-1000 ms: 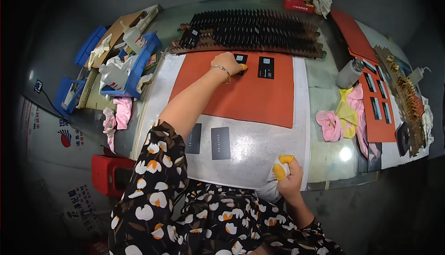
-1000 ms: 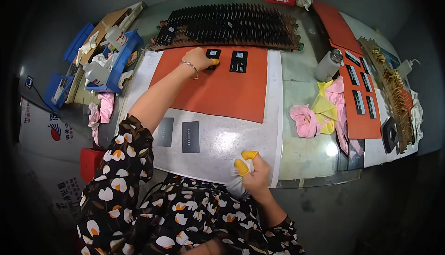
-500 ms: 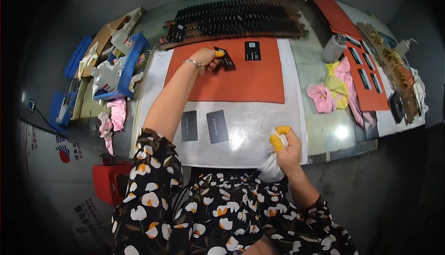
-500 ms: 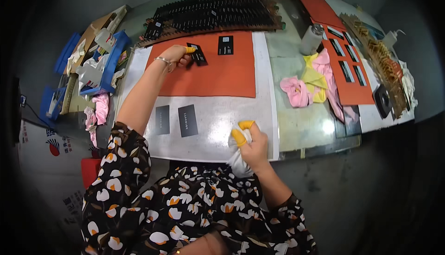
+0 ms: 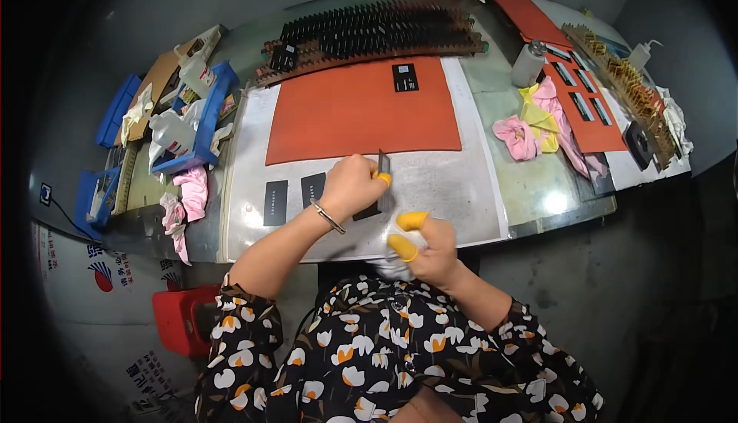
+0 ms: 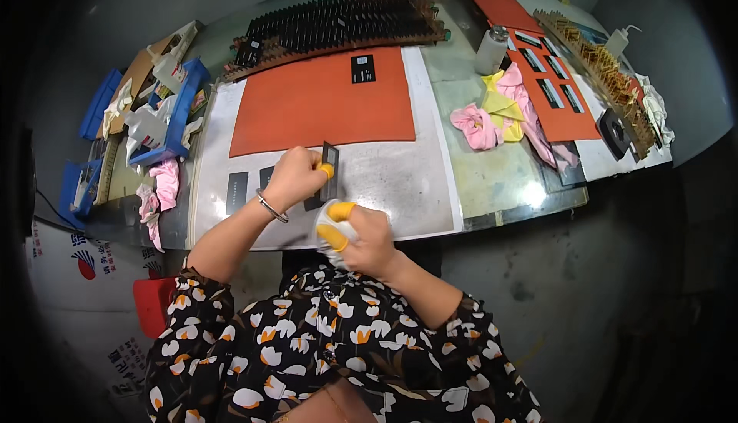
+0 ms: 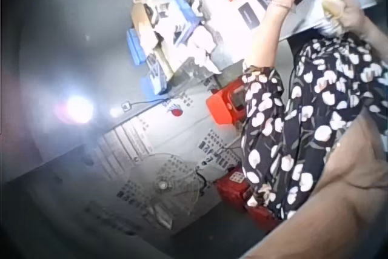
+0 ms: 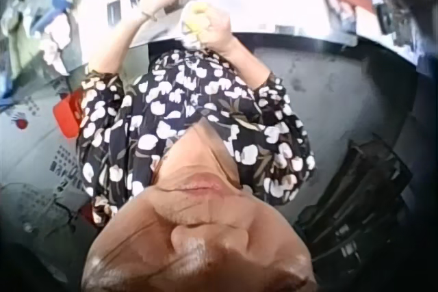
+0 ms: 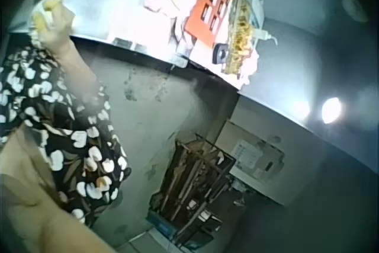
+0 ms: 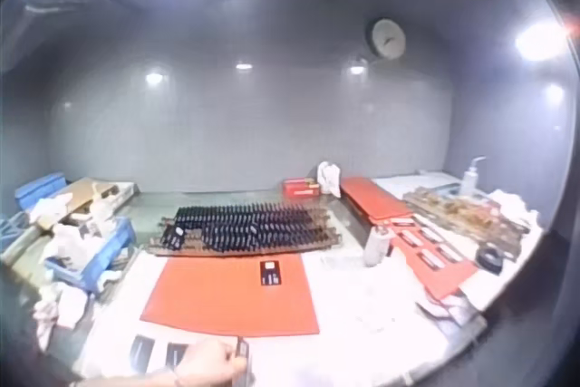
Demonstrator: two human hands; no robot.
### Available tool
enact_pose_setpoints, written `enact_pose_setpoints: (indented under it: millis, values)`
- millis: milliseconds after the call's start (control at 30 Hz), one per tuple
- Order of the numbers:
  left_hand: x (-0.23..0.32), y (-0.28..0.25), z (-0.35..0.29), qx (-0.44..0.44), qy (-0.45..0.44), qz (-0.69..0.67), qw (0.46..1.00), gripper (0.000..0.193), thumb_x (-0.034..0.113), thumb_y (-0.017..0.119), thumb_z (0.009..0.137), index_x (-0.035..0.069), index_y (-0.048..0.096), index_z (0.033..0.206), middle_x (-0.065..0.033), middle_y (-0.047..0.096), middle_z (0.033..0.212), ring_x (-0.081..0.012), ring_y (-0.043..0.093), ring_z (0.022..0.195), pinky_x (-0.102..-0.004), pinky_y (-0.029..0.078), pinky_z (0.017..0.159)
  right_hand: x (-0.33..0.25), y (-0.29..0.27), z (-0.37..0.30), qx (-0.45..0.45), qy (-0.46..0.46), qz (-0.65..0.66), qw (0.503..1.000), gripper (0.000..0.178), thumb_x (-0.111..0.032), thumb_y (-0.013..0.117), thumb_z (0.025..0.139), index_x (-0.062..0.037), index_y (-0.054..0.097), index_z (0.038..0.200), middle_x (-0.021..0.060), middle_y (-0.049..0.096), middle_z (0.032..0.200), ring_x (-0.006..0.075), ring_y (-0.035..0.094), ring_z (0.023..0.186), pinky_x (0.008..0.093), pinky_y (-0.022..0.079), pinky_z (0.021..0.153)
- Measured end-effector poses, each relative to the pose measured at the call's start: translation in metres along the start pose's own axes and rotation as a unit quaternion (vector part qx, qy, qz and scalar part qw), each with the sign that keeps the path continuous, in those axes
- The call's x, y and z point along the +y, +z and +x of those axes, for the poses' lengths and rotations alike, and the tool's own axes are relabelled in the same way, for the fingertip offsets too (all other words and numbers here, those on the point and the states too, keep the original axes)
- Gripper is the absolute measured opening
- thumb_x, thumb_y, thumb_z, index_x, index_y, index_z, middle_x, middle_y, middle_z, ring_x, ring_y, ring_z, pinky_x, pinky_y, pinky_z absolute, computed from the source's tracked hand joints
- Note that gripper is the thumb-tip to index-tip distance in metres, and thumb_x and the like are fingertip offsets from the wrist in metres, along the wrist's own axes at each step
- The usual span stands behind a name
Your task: The person wipes the surface of small black cards with a white cloth. They handle the cards one at a time, wiping each individually and then placing them back on the table. The person occasionally applies liquid from a bottle to the cloth before continuing the wiping process.
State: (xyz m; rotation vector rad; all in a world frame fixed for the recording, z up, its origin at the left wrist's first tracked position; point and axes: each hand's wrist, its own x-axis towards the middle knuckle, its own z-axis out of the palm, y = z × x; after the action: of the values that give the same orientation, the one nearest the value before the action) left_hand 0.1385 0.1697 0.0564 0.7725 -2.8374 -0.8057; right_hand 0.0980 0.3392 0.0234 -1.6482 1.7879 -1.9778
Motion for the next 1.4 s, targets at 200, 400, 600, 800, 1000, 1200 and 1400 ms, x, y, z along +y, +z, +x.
enact_pose_setpoints:
  millis: [200,400,600,800,1000,1200,1400]
  values:
    - [0.022,0.038,0.024,-0.03,0.047,0.182,0.982,0.033,0.034,0.062,0.067,0.002,0.064,0.058,-0.0168,0.059,0.057,-0.0331,0.06,0.059,-0.0419,0.048,0.056,0.024,-0.071,-0.006,0.065,0.218,0.042,0.973,0.015,-0.012,0.063,0.082,-0.0003,0.056,0.088,0.0033,0.057,0.069,0.0067,0.051,0.061,0.022,0.041,0.055]
    - [0.02,0.016,0.122,0.134,-0.053,0.123,0.982,0.059,0.056,0.061,0.074,-0.002,0.057,0.085,-0.0192,0.064,0.076,-0.0346,0.063,0.073,-0.041,0.05,0.062,0.054,-0.115,-0.016,0.153,0.263,0.027,0.952,0.015,-0.013,0.062,0.083,-0.0011,0.055,0.088,0.0001,0.053,0.068,0.0057,0.046,0.06,0.0213,0.039,0.054]
    - [0.017,0.007,0.222,0.037,-0.212,0.129,0.968,0.064,0.061,0.064,0.064,0.002,0.066,0.09,-0.0121,0.066,0.091,-0.026,0.065,0.083,-0.0333,0.051,0.072,0.072,-0.123,-0.031,0.126,0.248,0.003,0.96,0.015,-0.012,0.062,0.082,0.0,0.056,0.088,0.0001,0.052,0.067,0.0062,0.044,0.058,0.0221,0.038,0.053]
    - [0.025,0.02,0.25,-0.025,-0.228,0.095,0.969,0.044,0.047,0.069,0.067,0.004,0.066,0.077,-0.0094,0.064,0.073,-0.0163,0.062,0.059,-0.0264,0.049,0.049,0.07,-0.126,-0.03,0.142,0.256,0.037,0.956,0.017,-0.014,0.062,0.082,0.0004,0.055,0.087,0.0006,0.052,0.067,0.0069,0.044,0.06,0.0216,0.038,0.054]
    - [0.015,0.014,0.237,-0.023,-0.279,-0.142,0.949,0.028,0.028,0.071,0.075,0.004,0.057,0.072,-0.0037,0.052,0.061,-0.0101,0.043,0.045,-0.0285,0.032,0.038,0.073,-0.129,-0.03,0.141,0.242,-0.006,0.96,0.018,-0.016,0.061,0.084,-0.0003,0.055,0.09,0.0009,0.053,0.073,0.0074,0.045,0.066,0.0219,0.038,0.06]
    - [-0.001,0.01,0.176,-0.069,-0.206,-0.439,0.872,0.022,0.021,0.054,0.088,0.005,0.053,0.073,-0.0033,0.053,0.059,-0.0078,0.041,0.042,-0.0209,0.03,0.038,0.059,-0.116,-0.013,0.155,0.204,-0.027,0.966,0.019,-0.015,0.061,0.084,0.0015,0.055,0.091,0.004,0.055,0.074,0.0114,0.048,0.066,0.0235,0.04,0.061]
    - [0.036,0.028,0.029,-0.202,-0.144,-0.513,0.822,0.019,0.013,0.051,0.088,-0.002,0.058,0.077,-0.011,0.062,0.066,-0.0138,0.059,0.05,-0.0233,0.047,0.043,0.058,-0.058,0.01,0.146,0.112,-0.084,0.979,0.019,-0.013,0.064,0.08,0.0016,0.056,0.088,0.0159,0.059,0.066,0.0277,0.058,0.056,0.0315,0.044,0.051]
